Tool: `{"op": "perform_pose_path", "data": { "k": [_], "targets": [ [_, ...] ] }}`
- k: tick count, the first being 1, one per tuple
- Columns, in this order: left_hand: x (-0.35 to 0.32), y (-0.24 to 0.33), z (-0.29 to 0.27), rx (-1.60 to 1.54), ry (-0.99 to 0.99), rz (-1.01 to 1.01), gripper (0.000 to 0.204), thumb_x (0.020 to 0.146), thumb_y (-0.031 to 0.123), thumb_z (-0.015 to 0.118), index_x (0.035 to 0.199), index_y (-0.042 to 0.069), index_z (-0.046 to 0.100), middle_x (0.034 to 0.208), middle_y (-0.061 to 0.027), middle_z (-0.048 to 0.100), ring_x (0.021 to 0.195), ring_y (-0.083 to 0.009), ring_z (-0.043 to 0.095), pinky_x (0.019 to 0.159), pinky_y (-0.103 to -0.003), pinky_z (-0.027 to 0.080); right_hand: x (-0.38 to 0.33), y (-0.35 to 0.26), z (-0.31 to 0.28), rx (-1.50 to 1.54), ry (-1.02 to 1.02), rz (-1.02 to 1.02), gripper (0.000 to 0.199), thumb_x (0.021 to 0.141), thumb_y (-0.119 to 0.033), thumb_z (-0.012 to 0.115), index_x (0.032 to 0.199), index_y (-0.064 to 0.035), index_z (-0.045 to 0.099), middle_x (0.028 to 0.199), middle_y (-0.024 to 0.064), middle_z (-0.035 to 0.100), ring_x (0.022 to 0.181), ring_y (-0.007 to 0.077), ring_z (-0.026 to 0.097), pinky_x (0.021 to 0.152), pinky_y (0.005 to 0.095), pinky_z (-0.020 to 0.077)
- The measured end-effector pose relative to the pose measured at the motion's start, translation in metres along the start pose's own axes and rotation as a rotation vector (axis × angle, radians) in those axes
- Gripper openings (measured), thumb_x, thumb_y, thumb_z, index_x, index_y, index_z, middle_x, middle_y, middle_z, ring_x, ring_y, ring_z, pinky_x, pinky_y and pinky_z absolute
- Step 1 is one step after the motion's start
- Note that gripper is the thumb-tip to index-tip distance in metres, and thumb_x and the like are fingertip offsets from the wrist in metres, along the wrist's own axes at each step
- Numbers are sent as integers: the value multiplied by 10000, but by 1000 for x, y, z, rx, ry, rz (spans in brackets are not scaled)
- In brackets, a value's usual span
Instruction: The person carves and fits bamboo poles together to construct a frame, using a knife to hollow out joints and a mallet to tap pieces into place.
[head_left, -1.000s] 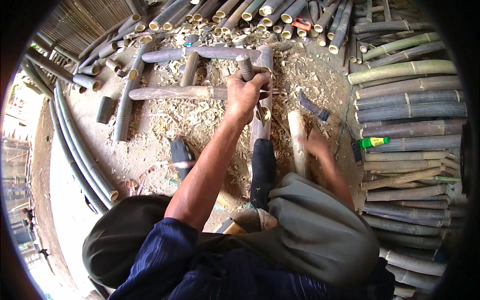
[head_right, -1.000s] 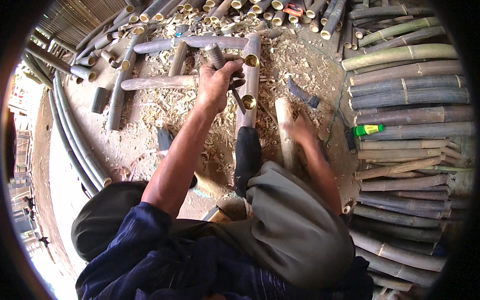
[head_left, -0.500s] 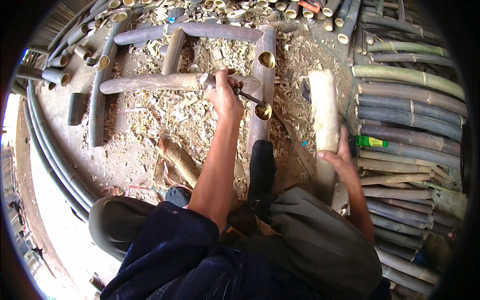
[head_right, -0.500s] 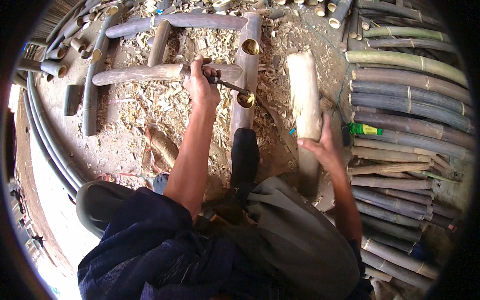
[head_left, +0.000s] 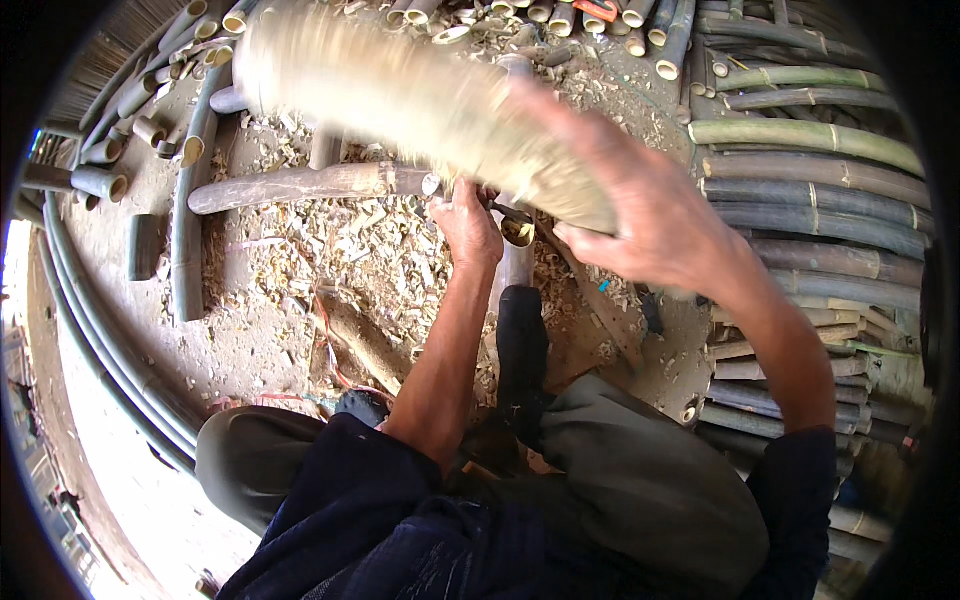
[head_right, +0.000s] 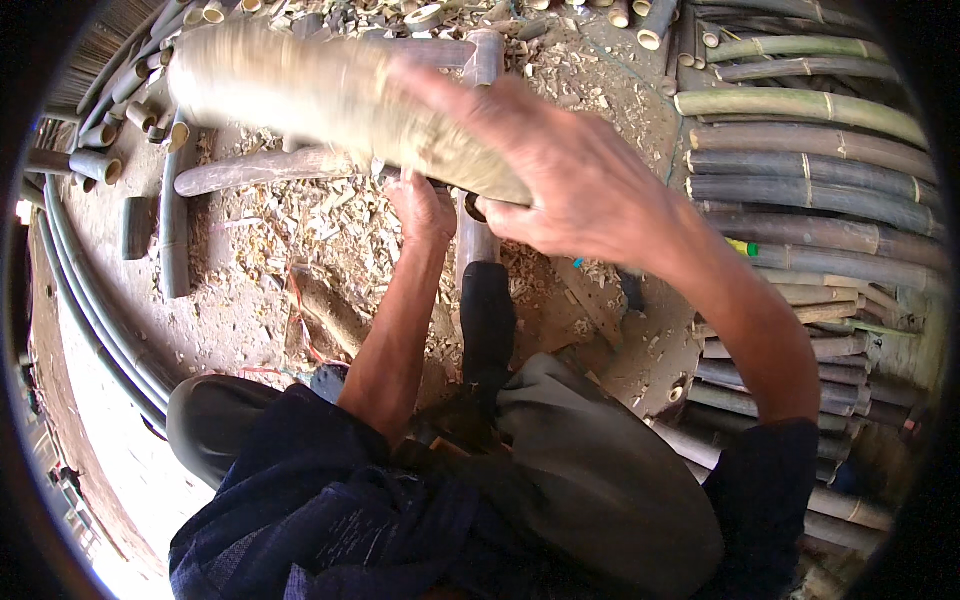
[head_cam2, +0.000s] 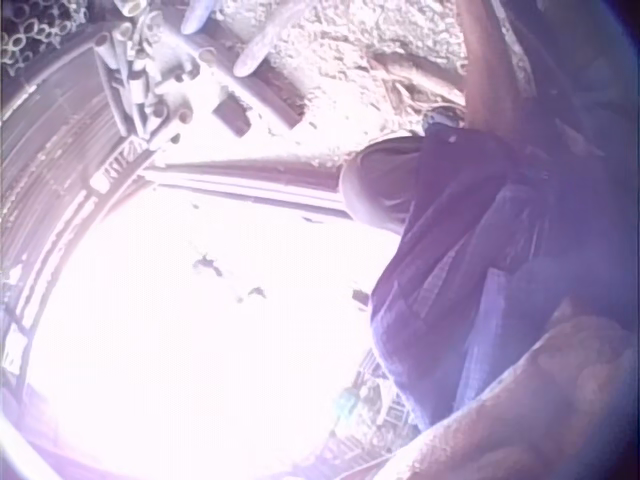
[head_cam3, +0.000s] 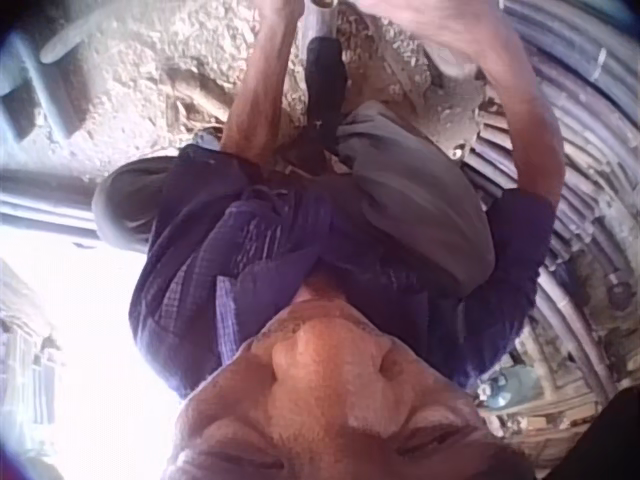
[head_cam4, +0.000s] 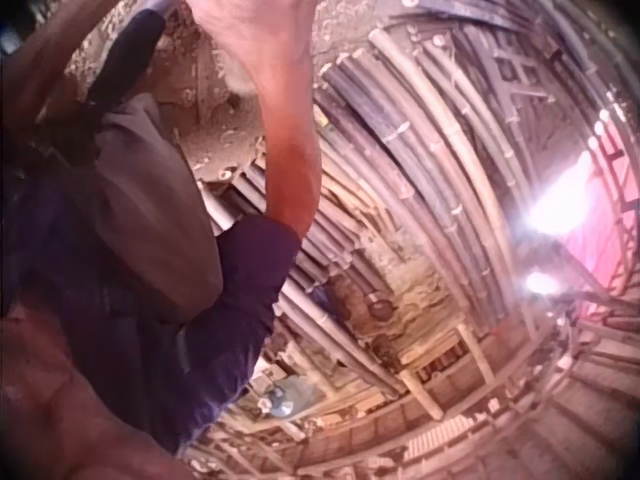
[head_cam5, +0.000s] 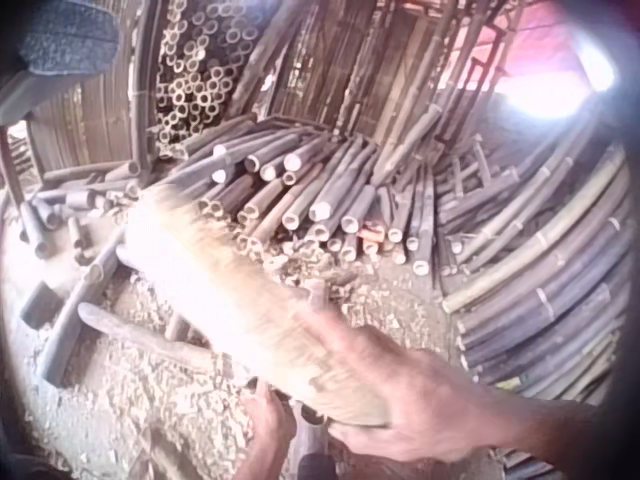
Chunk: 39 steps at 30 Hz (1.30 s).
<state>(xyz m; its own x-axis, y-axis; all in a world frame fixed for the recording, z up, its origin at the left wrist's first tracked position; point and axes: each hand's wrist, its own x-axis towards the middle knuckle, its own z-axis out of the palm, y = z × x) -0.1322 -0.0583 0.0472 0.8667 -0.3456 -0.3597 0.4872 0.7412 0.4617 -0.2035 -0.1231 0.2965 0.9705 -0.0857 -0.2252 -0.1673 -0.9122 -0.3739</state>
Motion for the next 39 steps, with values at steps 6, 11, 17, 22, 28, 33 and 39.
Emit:
{"op": "perform_pose_path", "data": {
  "k": [6,11,17,22,28,33,39],
  "targets": [
    [-17,-9,2,20,-73,-53,379,993,177,635,1294,-25,526,1142,-91,643,1050,-176,621,875,-342,540,3,-8,-11,-457,-1,-231,849,817,-37,700,1558,-342,420,1064,147,632,784,298,682,660,375,619],
    [-10,-8,-10,201,-174,161,375,996,257,651,1244,-7,554,1143,-86,644,959,-152,629,785,-302,530,9,-41,-19,-291,-50,-59,823,851,-48,665,1562,-369,406,1109,186,633,796,295,703,667,397,612],
    [-34,-9,8,279,-22,45,273,977,139,640,1185,-29,584,1073,-66,644,874,-135,618,720,-302,529,0,-5,-18,-335,-185,-29,912,808,-34,667,1588,-378,341,1113,135,630,916,325,694,823,452,592],
    [-59,3,-4,343,-81,181,123,966,69,610,892,-23,578,771,-52,616,676,-124,556,627,-289,466,-15,-8,-17,-107,-90,140,961,793,-21,658,1598,-403,299,1078,134,617,941,330,668,860,451,582],
    [-55,17,-8,369,-158,52,170,941,96,599,885,-54,657,672,-30,562,612,-105,497,569,-285,426,-37,6,-11,-30,-9,166,991,790,-6,645,1606,-419,265,1061,133,605,928,337,657,864,464,582],
    [-58,15,-15,465,-221,135,178,954,127,561,868,-28,582,708,5,490,643,-92,431,601,-289,421,-33,8,-4,-52,-94,195,999,793,-8,651,1608,-428,254,1036,119,600,896,319,651,843,442,589],
    [-50,4,-24,243,-142,32,177,976,144,508,918,-22,524,748,-7,476,692,-103,425,634,-298,425,-25,2,-3,-102,-125,218,994,797,-11,654,1604,-436,259,1022,105,605,870,296,650,821,429,600]
  ]
}}
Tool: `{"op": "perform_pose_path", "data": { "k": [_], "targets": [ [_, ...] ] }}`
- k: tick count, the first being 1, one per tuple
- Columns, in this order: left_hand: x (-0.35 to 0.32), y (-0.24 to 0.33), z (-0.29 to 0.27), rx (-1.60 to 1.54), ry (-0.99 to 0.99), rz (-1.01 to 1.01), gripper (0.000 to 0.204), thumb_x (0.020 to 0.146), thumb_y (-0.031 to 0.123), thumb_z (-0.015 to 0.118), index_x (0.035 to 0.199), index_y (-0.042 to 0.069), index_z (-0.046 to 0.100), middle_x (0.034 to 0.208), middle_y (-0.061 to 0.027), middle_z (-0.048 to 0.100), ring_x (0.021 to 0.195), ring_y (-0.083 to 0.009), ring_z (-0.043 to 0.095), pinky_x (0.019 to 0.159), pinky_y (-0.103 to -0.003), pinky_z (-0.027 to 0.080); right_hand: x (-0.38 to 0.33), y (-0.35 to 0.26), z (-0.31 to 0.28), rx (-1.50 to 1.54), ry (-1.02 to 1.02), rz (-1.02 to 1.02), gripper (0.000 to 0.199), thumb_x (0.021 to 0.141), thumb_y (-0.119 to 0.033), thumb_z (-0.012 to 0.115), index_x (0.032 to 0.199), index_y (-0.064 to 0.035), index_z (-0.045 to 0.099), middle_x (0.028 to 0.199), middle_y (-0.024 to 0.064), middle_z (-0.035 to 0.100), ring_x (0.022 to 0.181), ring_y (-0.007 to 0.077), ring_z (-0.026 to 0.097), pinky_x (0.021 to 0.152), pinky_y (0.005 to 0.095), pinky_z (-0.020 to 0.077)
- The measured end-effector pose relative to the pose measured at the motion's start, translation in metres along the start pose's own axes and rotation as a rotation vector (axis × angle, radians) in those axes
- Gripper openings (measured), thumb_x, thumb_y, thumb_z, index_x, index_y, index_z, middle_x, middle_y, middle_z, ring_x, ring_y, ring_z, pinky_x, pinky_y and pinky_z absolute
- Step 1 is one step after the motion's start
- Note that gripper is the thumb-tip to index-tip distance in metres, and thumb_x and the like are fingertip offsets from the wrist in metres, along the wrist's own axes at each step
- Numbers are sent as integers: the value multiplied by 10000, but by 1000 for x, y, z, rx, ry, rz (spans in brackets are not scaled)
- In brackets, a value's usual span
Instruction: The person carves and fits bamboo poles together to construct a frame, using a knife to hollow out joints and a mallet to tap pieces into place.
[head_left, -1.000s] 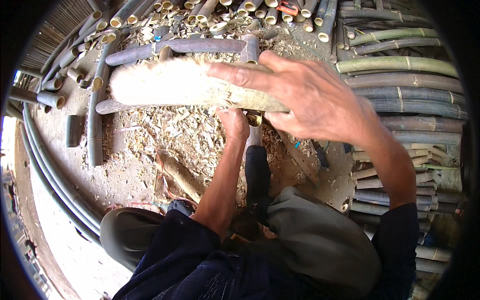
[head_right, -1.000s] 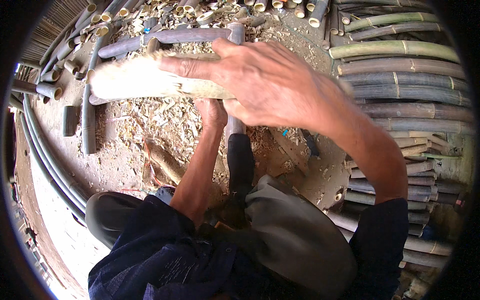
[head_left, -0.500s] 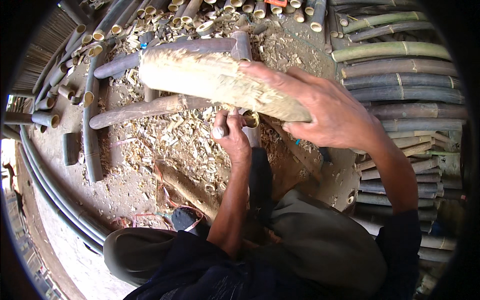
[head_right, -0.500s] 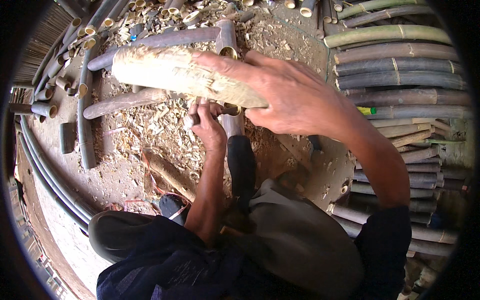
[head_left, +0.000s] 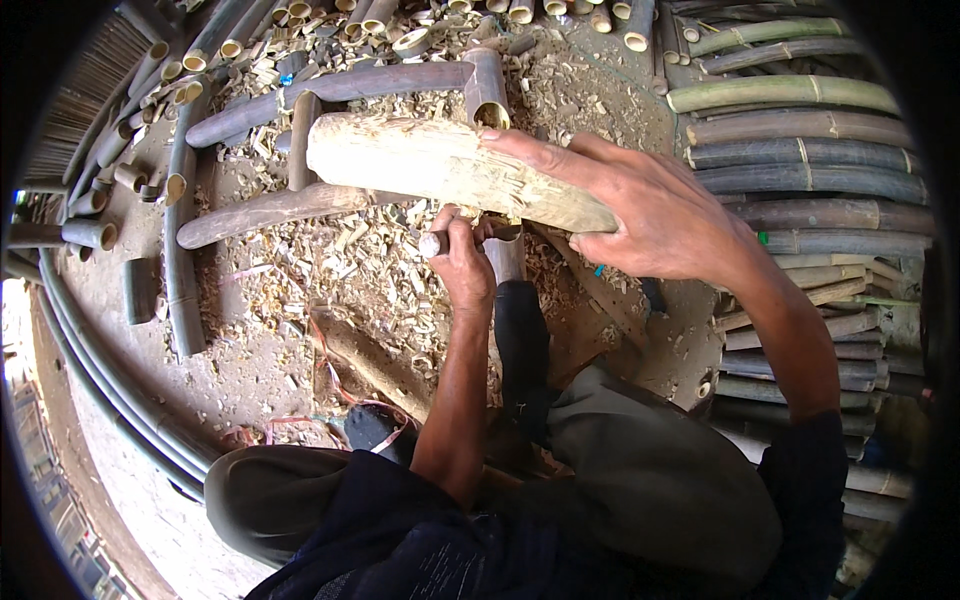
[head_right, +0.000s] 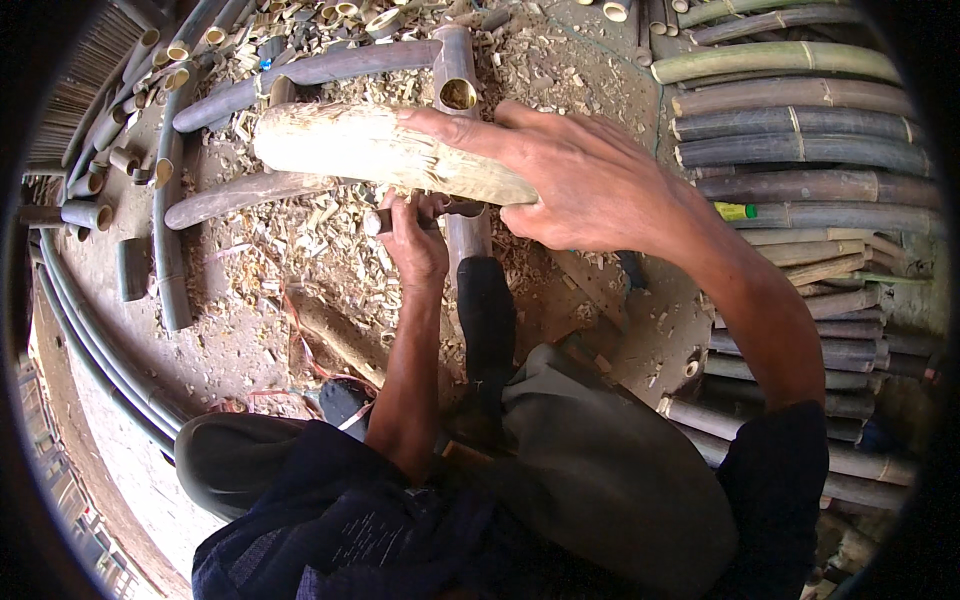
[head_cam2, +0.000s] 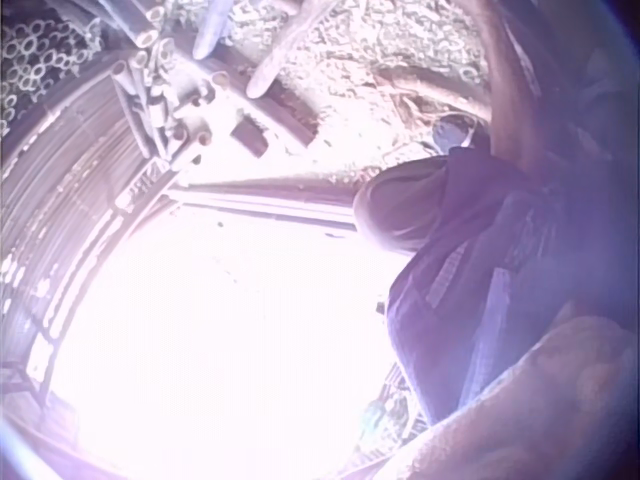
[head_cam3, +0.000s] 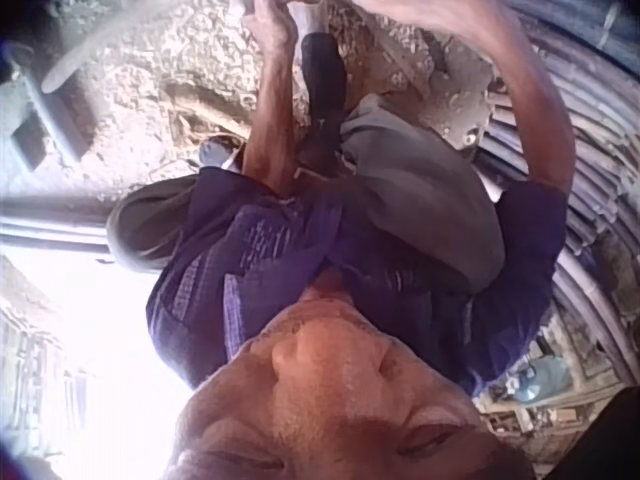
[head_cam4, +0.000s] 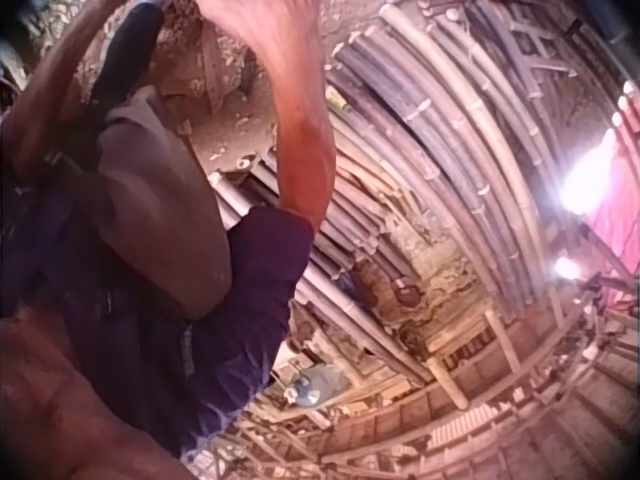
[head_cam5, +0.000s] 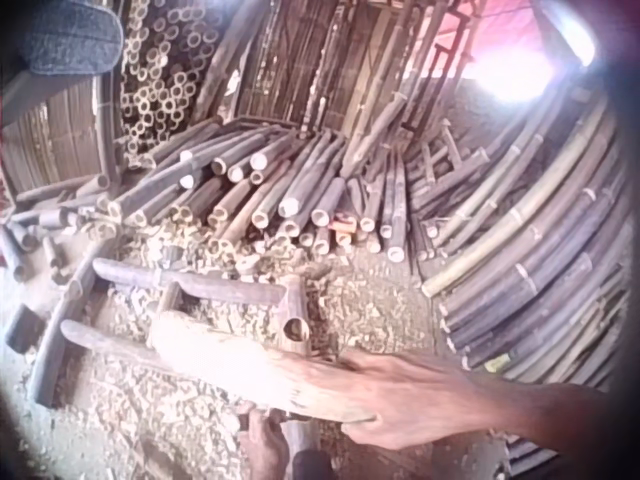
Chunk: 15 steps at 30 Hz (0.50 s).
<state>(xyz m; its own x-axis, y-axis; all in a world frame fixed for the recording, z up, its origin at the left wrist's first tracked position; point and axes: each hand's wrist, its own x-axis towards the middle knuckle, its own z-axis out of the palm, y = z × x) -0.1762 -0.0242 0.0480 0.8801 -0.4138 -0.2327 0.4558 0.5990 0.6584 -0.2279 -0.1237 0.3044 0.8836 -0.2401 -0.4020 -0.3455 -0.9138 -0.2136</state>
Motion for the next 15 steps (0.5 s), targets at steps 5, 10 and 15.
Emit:
{"op": "perform_pose_path", "data": {
  "k": [5,10,15],
  "targets": [
    [-1,-5,-6,-68,-53,8,208,986,164,517,1004,-39,555,888,-57,581,720,-130,496,674,-305,455,1,5,6,15,101,-115,997,795,-4,670,1599,-439,271,1020,99,610,835,290,661,803,410,611],
    [-2,-17,-18,110,-35,21,534,970,401,667,1250,-37,543,1164,-96,609,994,-175,579,866,-345,500,2,-16,1,25,35,-148,956,801,-28,714,1579,-432,333,1047,111,629,884,284,693,815,394,618],
    [-7,-19,9,32,-89,91,659,959,462,713,1352,-26,507,1269,-101,597,1150,-188,575,973,-357,485,0,-6,-9,-284,-2,-254,883,789,-73,769,1549,-367,430,1067,130,653,910,275,704,795,380,622]
  ]
}}
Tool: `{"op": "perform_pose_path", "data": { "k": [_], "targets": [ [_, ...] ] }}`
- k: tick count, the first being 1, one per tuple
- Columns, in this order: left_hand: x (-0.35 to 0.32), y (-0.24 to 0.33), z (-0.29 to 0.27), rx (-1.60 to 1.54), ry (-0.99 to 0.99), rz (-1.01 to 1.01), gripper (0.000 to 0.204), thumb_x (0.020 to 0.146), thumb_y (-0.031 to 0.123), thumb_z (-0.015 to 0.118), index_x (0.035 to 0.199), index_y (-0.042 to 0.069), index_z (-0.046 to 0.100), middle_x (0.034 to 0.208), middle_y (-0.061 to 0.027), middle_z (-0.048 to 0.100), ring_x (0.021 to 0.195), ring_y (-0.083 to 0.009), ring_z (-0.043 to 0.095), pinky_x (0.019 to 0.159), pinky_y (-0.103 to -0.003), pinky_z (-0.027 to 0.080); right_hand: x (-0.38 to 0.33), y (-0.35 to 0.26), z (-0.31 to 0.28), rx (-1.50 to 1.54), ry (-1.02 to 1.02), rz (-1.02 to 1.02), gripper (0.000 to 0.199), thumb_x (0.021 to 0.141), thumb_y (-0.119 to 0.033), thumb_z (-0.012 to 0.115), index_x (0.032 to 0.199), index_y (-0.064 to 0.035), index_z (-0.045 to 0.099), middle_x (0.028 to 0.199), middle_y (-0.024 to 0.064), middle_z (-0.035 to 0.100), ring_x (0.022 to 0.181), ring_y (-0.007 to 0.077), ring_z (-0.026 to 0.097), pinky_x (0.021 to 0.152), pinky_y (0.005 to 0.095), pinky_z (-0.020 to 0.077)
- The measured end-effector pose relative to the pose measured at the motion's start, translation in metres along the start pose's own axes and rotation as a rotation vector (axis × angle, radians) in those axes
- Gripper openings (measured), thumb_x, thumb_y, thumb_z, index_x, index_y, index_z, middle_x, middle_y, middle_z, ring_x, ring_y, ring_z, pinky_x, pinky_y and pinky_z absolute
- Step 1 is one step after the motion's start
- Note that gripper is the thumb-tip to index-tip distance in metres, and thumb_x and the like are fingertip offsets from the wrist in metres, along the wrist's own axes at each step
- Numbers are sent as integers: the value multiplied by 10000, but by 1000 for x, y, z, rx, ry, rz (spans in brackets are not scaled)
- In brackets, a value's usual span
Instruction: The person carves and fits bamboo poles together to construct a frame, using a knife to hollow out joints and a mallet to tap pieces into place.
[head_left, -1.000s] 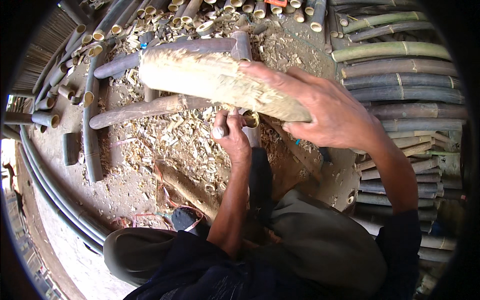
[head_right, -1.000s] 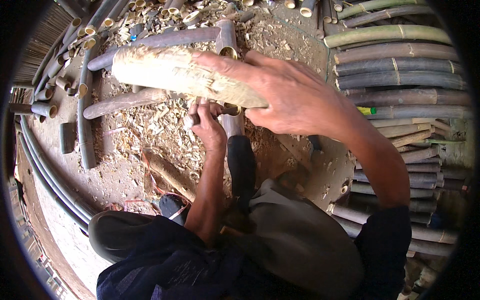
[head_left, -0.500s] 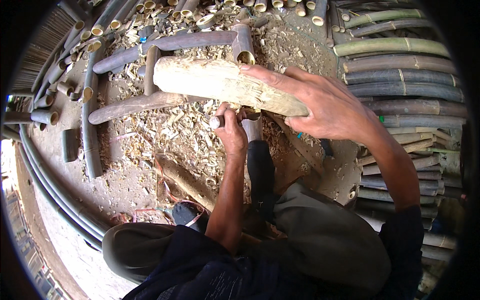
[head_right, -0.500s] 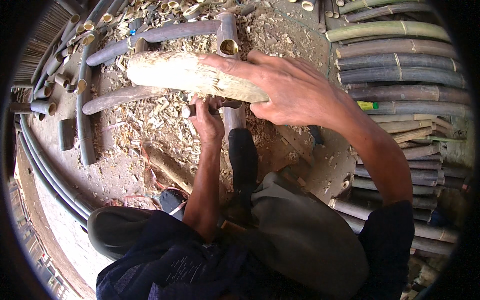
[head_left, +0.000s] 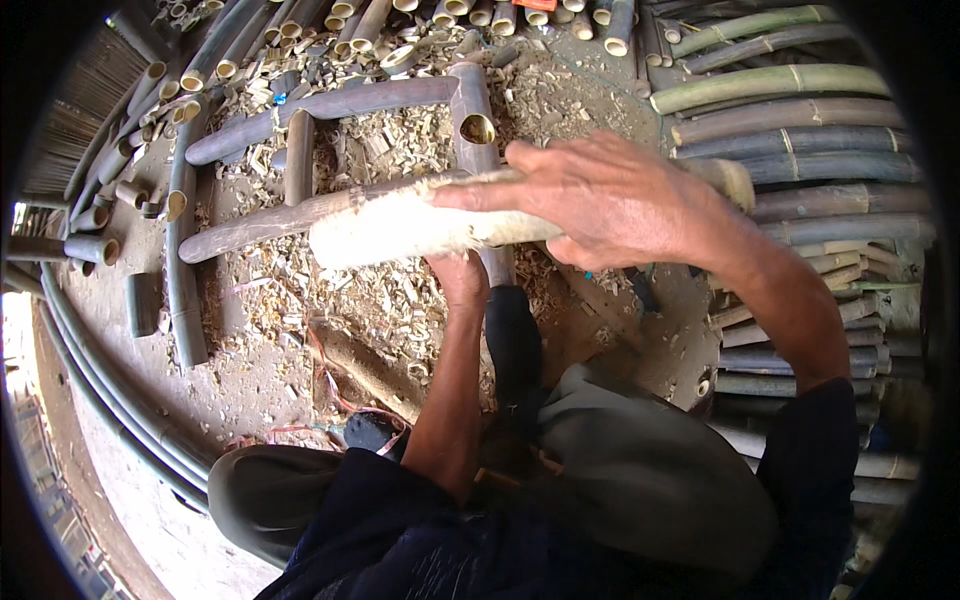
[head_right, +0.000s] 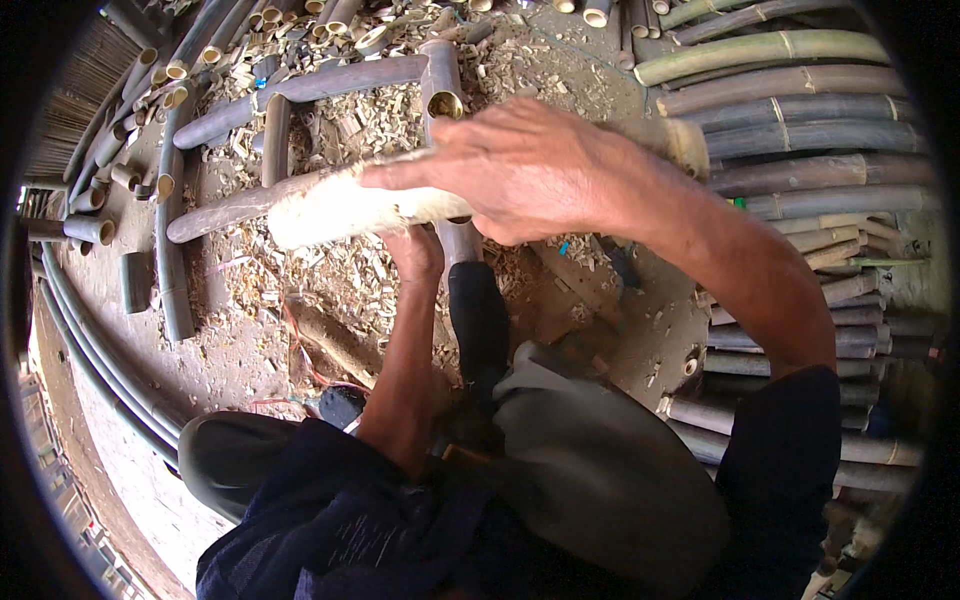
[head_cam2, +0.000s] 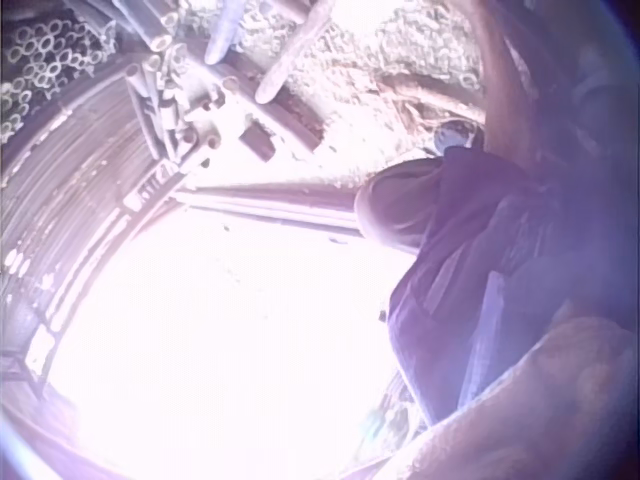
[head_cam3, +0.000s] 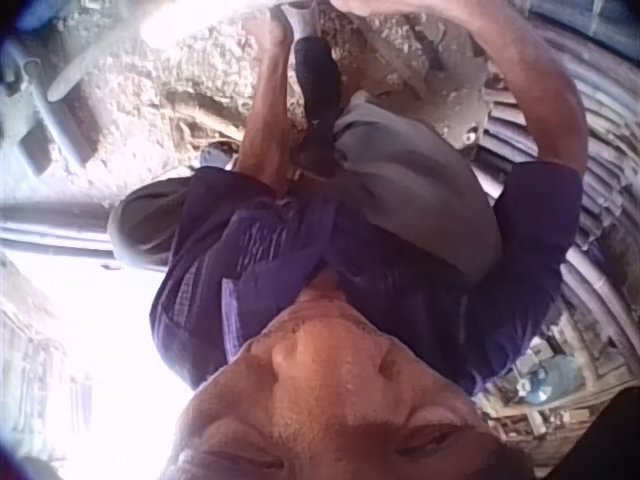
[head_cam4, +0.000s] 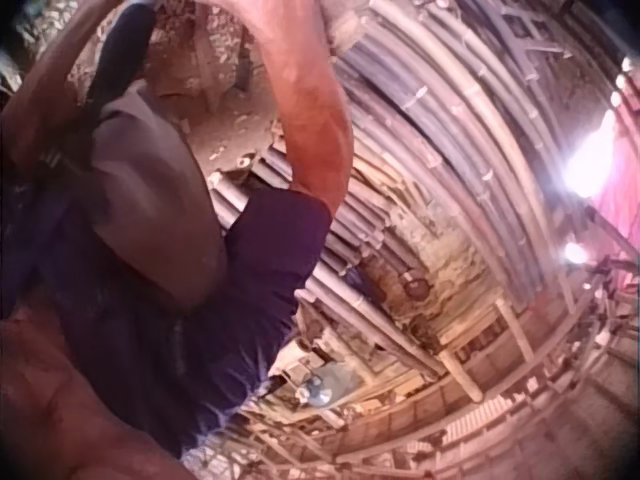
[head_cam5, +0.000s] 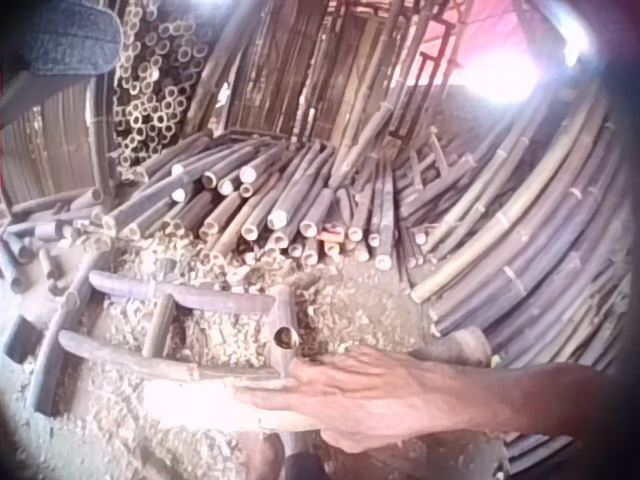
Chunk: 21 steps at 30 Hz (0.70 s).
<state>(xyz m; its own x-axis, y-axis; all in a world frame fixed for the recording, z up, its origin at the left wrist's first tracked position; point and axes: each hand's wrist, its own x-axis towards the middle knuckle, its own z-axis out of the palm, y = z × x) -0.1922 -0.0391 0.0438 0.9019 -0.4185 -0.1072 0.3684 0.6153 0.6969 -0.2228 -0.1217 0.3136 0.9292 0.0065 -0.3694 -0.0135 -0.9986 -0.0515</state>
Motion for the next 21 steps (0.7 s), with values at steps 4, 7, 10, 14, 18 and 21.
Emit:
{"op": "perform_pose_path", "data": {
  "k": [4,7,10,14,18,21],
  "targets": [
    [23,-16,-34,-80,-33,-67,748,903,512,765,1383,38,441,1262,-74,585,1118,-171,600,941,-324,528,6,-13,-19,167,-35,65,949,790,-25,743,1569,-417,368,1135,145,641,879,277,689,781,383,616],
    [24,-24,-49,46,-127,-31,694,945,496,717,1381,19,465,1249,-97,587,1132,-184,574,969,-352,501,4,-12,-3,215,-95,97,965,819,-32,727,1577,-463,313,1105,132,604,864,278,662,779,404,607],
    [7,-9,-24,420,-262,-154,656,987,515,634,1362,-11,518,1273,-124,582,1181,-205,540,1017,-378,470,-13,10,16,106,-78,92,1002,836,-60,753,1587,-491,250,995,86,567,842,280,624,818,445,606],
    [6,14,-7,478,-228,-294,602,1003,445,602,1391,-9,521,1344,-171,563,1237,-253,523,1055,-403,445,-17,-6,-17,238,-43,157,929,849,-23,670,1591,-442,301,1015,146,594,824,265,643,794,417,591],
    [8,-12,-21,766,-332,-34,480,993,337,580,1355,21,578,1352,-223,609,1254,-372,567,1066,-465,447,-20,-7,25,382,-63,225,930,862,-41,673,1595,-453,277,1041,129,575,792,258,632,798,427,618],
    [26,-33,-24,892,-334,257,517,1007,332,567,1406,4,539,1381,-230,593,1283,-397,543,1099,-458,431,-19,8,12,193,-110,217,933,870,-81,697,1604,-448,255,1059,127,573,843,262,649,796,438,612]
  ]
}}
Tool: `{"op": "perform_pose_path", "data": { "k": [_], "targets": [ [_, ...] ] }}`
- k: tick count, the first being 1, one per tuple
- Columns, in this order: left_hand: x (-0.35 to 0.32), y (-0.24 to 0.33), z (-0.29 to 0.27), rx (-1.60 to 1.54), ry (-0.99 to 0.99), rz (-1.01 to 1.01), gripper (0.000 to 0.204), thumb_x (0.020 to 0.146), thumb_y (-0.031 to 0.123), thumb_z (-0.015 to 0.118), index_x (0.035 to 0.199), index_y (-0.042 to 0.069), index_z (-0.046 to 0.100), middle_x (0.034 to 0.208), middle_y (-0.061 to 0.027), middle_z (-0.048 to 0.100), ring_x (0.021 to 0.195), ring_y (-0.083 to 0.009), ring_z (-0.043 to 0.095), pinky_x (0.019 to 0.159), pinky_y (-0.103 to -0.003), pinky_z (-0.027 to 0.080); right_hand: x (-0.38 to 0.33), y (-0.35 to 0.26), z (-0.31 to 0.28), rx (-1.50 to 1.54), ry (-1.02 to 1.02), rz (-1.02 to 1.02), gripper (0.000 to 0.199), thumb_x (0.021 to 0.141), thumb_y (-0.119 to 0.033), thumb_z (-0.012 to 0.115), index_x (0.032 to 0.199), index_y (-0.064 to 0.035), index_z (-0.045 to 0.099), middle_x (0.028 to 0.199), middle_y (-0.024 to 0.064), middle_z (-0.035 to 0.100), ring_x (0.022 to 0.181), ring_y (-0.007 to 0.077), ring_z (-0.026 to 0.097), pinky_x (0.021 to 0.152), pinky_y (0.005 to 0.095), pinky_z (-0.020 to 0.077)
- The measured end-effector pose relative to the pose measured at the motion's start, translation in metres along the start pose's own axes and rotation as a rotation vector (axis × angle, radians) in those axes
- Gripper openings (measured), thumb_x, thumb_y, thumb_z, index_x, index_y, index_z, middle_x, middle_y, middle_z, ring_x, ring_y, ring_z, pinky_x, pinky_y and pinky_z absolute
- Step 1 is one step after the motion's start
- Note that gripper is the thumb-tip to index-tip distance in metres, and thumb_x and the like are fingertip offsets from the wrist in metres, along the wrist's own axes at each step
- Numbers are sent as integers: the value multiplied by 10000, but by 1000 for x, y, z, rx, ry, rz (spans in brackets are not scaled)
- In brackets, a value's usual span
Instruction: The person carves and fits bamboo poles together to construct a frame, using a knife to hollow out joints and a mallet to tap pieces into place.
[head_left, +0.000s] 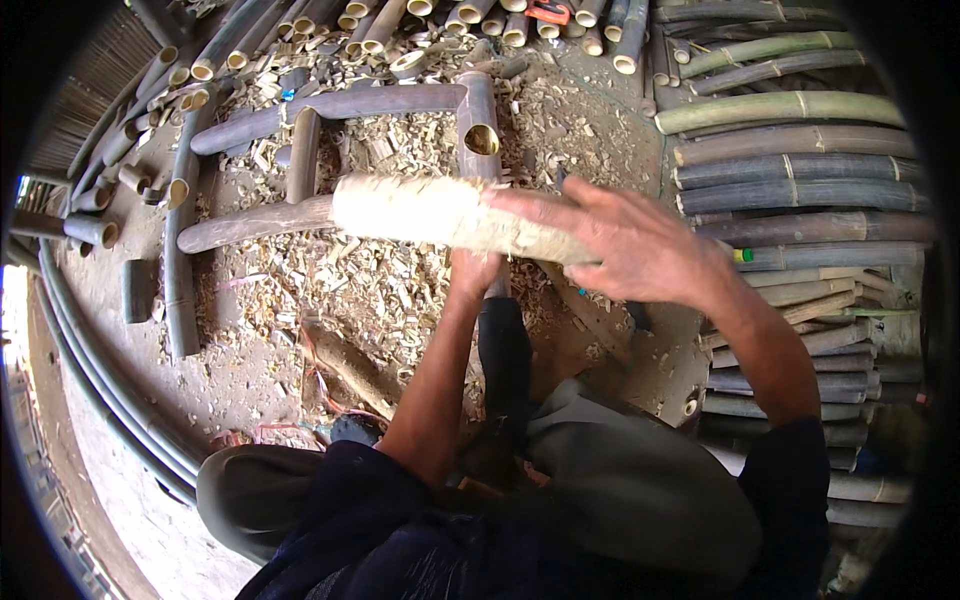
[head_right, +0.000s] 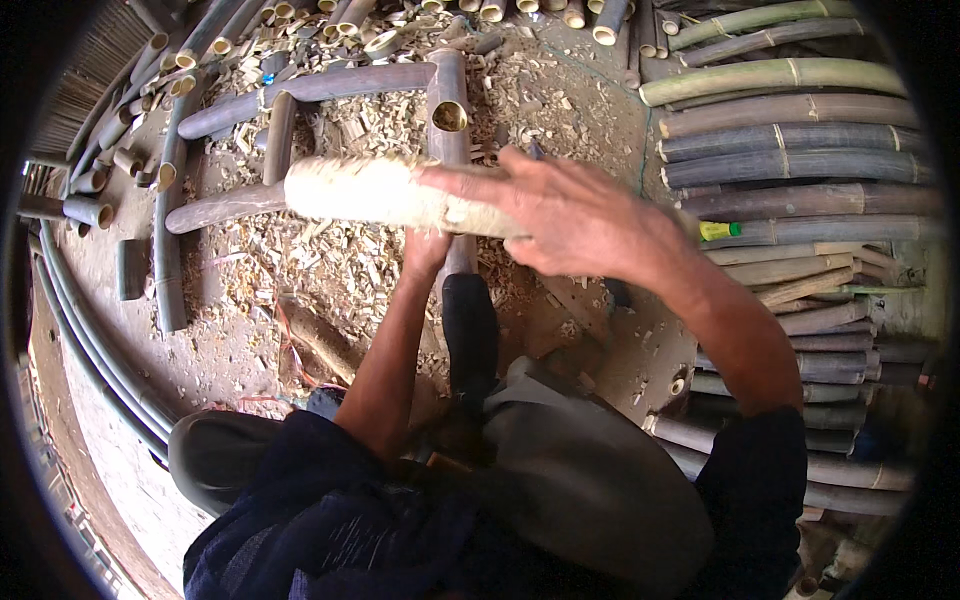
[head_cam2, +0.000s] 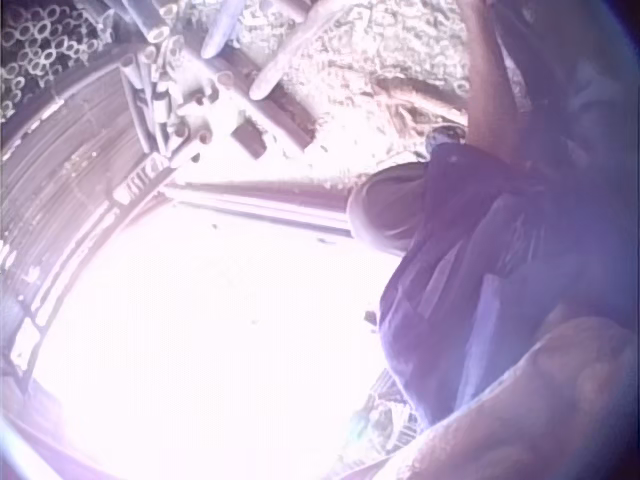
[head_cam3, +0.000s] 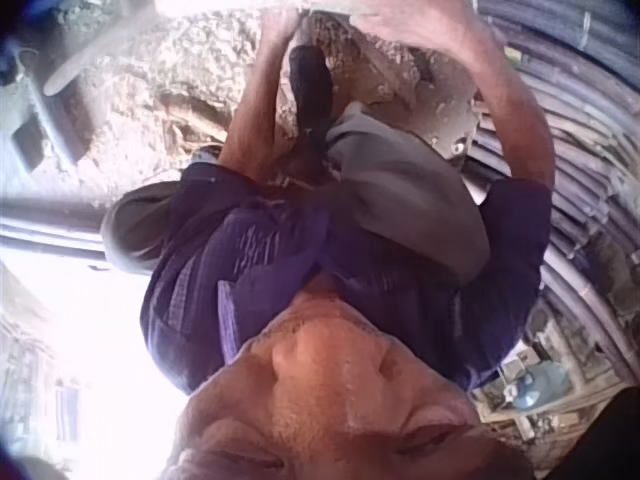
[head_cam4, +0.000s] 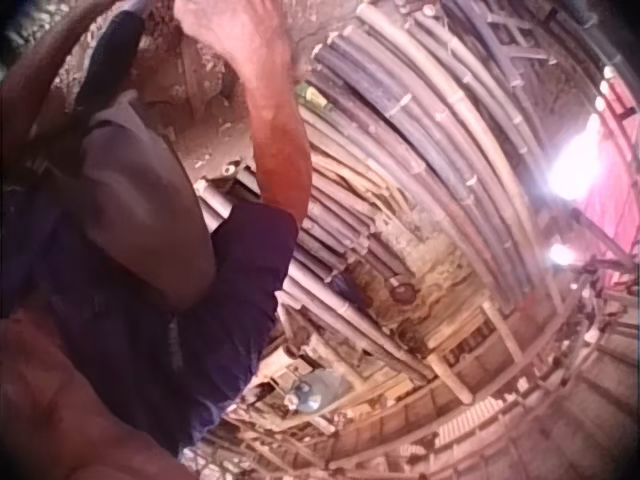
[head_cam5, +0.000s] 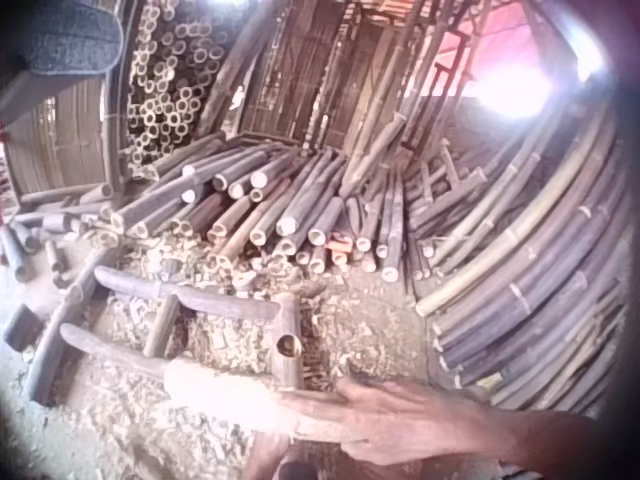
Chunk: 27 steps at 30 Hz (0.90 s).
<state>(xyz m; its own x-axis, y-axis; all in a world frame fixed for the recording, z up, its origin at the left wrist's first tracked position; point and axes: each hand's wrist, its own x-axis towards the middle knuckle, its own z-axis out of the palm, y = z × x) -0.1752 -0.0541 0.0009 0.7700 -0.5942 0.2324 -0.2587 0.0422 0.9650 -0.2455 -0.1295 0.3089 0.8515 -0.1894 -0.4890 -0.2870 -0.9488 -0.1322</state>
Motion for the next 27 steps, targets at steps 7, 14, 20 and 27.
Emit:
{"op": "perform_pose_path", "data": {
  "k": [7,14,20,27],
  "targets": [
    [59,27,-35,-1036,380,-498,228,925,189,758,791,56,630,743,-72,669,636,-122,558,615,-304,491,-7,26,3,528,235,-33,952,769,8,705,1611,-189,308,1649,118,339,1460,314,423,1218,437,350],
    [36,54,-13,-724,311,-539,190,875,144,797,893,58,629,883,-78,662,750,-159,574,696,-338,513,0,1,-3,303,306,-64,958,774,-7,717,1612,-205,298,1473,146,509,1307,315,554,1145,418,432],
    [15,41,-2,-600,162,-309,427,984,255,648,1302,-14,554,1143,-143,658,1021,-194,642,842,-333,567,8,-7,17,-27,96,-29,960,832,-84,681,1609,-435,240,1021,147,578,875,329,684,822,466,605],
    [35,87,33,-212,-730,-114,330,815,139,717,1120,11,723,960,-179,759,919,-282,743,886,-396,588,-46,22,31,428,419,150,956,772,-31,727,1614,-184,301,1550,195,441,1360,330,516,1120,414,441]
  ]
}}
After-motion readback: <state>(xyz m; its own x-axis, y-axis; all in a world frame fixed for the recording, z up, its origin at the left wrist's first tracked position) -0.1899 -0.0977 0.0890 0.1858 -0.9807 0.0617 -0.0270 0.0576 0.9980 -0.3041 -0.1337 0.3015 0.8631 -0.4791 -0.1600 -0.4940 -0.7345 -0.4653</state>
